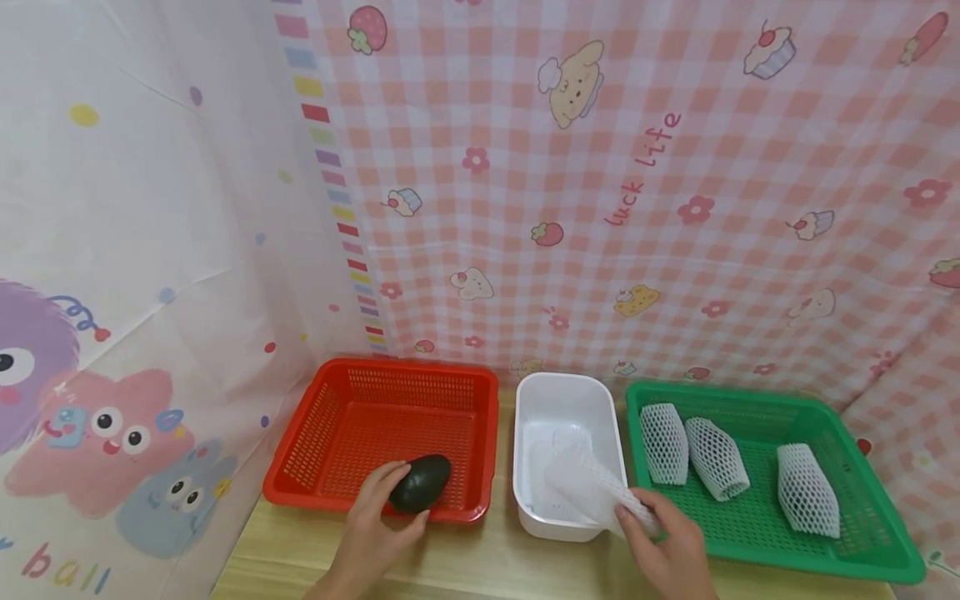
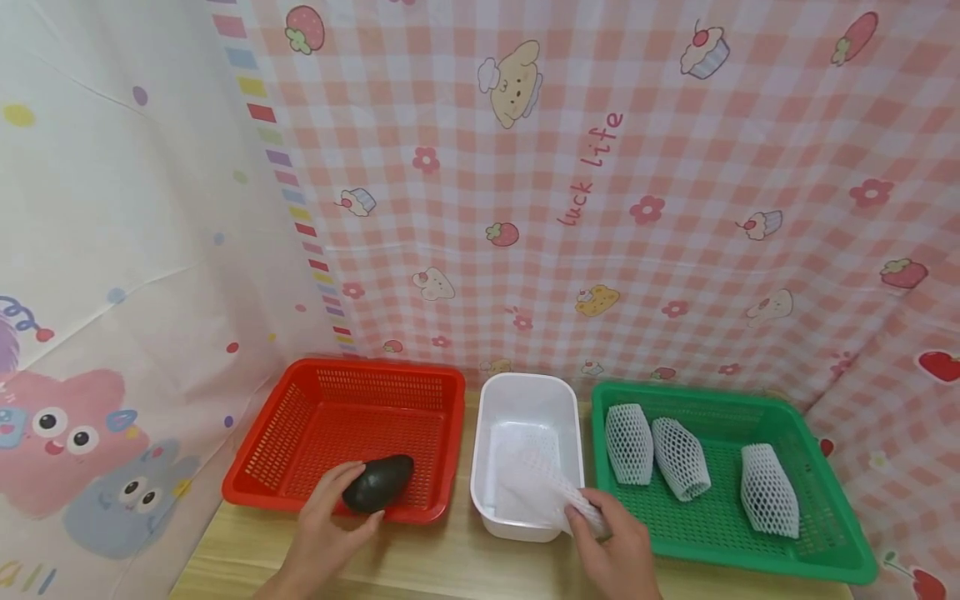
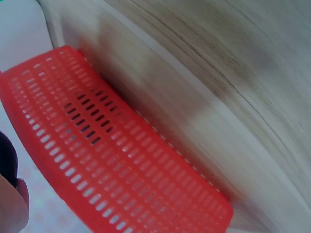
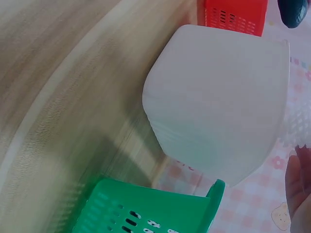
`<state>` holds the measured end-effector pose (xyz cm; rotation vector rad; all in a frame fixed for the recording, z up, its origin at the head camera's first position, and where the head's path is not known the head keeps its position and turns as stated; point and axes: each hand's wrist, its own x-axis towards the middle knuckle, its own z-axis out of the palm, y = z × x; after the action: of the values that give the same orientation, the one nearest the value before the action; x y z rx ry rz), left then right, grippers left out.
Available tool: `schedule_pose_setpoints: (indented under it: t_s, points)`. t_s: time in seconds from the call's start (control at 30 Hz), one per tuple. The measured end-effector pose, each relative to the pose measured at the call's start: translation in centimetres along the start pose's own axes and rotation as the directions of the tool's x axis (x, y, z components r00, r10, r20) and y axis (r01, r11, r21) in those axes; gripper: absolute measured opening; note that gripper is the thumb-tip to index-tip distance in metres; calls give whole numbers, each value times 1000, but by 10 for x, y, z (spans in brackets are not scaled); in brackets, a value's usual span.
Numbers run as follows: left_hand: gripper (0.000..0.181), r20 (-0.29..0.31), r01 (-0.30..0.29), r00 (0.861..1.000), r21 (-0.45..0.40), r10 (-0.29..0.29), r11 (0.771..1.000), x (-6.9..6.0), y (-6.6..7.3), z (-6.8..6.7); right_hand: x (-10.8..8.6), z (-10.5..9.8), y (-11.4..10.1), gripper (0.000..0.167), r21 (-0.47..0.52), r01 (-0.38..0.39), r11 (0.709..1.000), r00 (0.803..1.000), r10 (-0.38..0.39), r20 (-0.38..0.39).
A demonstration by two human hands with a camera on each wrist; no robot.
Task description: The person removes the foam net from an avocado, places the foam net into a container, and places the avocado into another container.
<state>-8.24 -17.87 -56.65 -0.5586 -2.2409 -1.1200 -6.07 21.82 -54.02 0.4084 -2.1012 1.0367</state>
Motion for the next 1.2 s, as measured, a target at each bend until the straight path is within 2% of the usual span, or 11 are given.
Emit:
schedule_pose_setpoints:
  t_s: [0.13, 0.27, 0.37, 0.47, 0.63, 0.87, 1.0, 1.2]
  points:
    - [75, -39, 22, 999, 20, -21, 1000, 3, -8, -3, 5, 2, -3, 43, -9, -53, 999, 999, 53, 6]
    - [76, -79, 19, 997, 59, -14, 998, 6, -16, -4, 10, 4, -3, 39, -7, -92, 996, 996, 92, 6]
    - [76, -90, 1, 996, 106, 8, 994, 10, -20, -4, 12, 5, -2, 36, -3, -114, 993, 993, 114, 3]
    - [74, -88, 12, 996, 139, 0, 990, 16, -24, -5, 13, 8, -1, 34, -7, -135, 991, 991, 135, 0]
    - [72, -84, 73, 995, 165, -60, 984, 23, -29, -7, 17, 13, 0, 30, -22, -180, 983, 984, 180, -4]
    - [70, -71, 114, 992, 184, -102, 976, 27, -39, -9, 23, 18, -1, 27, -42, -274, 961, 962, 274, -8]
    - [70, -62, 167, 986, 201, -157, 965, 28, -44, -10, 28, 22, 1, 23, -51, -329, 943, 944, 329, -8]
    - [67, -15, 240, 970, 205, -242, 949, 30, -45, -13, 32, 29, 7, 22, -80, -367, 927, 930, 363, -61]
